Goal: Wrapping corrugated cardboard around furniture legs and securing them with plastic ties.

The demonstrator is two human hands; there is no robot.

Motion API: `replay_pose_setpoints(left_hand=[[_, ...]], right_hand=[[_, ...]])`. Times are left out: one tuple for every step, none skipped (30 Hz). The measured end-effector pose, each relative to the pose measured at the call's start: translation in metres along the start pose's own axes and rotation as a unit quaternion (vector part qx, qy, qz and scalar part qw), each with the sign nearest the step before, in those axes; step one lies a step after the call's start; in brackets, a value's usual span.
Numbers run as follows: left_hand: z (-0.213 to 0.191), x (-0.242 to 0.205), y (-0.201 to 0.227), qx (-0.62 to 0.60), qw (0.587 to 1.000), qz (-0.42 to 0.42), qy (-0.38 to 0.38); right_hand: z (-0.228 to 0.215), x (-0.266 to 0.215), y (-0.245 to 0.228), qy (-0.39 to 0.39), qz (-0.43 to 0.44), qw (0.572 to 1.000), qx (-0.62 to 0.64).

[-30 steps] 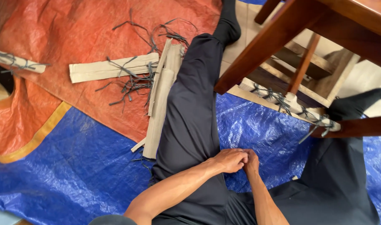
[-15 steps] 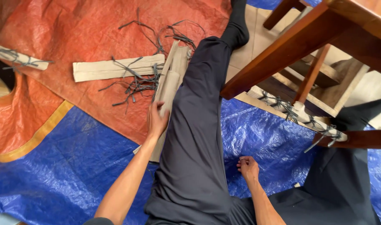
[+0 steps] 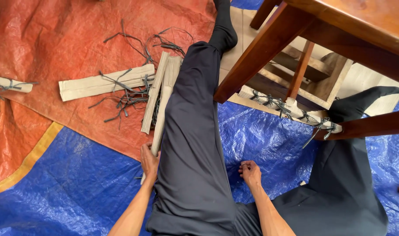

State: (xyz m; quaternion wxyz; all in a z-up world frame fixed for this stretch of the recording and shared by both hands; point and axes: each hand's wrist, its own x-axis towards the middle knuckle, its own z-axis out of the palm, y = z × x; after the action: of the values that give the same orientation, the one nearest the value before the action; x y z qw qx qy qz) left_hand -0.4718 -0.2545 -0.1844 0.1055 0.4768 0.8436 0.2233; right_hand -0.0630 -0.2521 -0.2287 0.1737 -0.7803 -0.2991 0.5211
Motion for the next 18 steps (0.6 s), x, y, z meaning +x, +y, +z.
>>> replay_pose_setpoints(left_hand=[[0.001, 0.000, -0.011, 0.000, 1.000, 0.004, 0.001], [0.003, 0.000, -0.022, -0.088, 0.995, -0.030, -0.039], [0.004, -0.001, -0.034, -0.176, 0.979, -0.064, -0.078], [-0.008, 0.000, -0.029, -0.175, 0.979, -0.062, -0.078], [-0.018, -0.001, -0.024, -0.252, 0.959, -0.061, -0.110], [-0.029, -0.002, -0.020, -0.328, 0.932, -0.060, -0.142], [-0.057, 0.001, 0.005, -0.328, 0.932, -0.059, -0.141], [-0.084, 0.004, 0.029, -0.337, 0.929, -0.075, -0.137], [-0.112, 0.007, 0.054, -0.345, 0.925, -0.091, -0.133], [-0.131, 0.011, 0.072, -0.347, 0.924, -0.089, -0.133], [-0.150, 0.014, 0.091, -0.377, 0.916, -0.050, -0.132], [-0.170, 0.017, 0.109, -0.406, 0.904, -0.011, -0.131], [-0.179, 0.020, 0.126, -0.407, 0.904, -0.009, -0.130], [-0.187, 0.022, 0.144, -0.401, 0.900, -0.012, -0.168], [-0.197, 0.022, 0.160, -0.394, 0.895, -0.017, -0.209], [-0.199, 0.024, 0.180, -0.394, 0.894, -0.017, -0.211], [-0.202, 0.027, 0.200, -0.398, 0.884, 0.070, -0.236], [-0.206, 0.030, 0.221, -0.397, 0.866, 0.155, -0.260]], right_hand=[[0.000, 0.001, 0.000, 0.001, -0.001, 1.000, 0.004], [0.001, 0.001, -0.001, 0.003, -0.002, 1.000, 0.012], [0.001, 0.002, -0.001, 0.003, -0.004, 1.000, 0.018], [0.002, 0.000, -0.003, 0.003, -0.004, 1.000, 0.020], [0.002, -0.003, -0.005, 0.000, -0.021, 1.000, 0.020], [0.003, -0.005, -0.007, -0.004, -0.037, 0.999, 0.019], [0.004, -0.009, -0.012, -0.003, -0.039, 0.999, 0.020], [0.005, -0.014, -0.016, 0.003, -0.081, 0.997, 0.010], [0.006, -0.018, -0.020, 0.011, -0.124, 0.992, 0.000], [0.003, -0.037, -0.049, 0.013, -0.125, 0.992, 0.001], [0.001, -0.056, -0.078, 0.015, -0.151, 0.988, 0.020], [-0.002, -0.076, -0.106, 0.017, -0.177, 0.983, 0.040], [-0.008, -0.096, -0.136, 0.019, -0.179, 0.983, 0.041], [-0.013, -0.116, -0.166, -0.007, -0.251, 0.966, 0.059], [-0.019, -0.139, -0.193, -0.031, -0.317, 0.945, 0.075], [-0.025, -0.156, -0.213, -0.030, -0.316, 0.945, 0.075], [-0.031, -0.172, -0.234, -0.060, -0.358, 0.925, 0.109], [-0.037, -0.188, -0.255, -0.090, -0.399, 0.901, 0.143]])
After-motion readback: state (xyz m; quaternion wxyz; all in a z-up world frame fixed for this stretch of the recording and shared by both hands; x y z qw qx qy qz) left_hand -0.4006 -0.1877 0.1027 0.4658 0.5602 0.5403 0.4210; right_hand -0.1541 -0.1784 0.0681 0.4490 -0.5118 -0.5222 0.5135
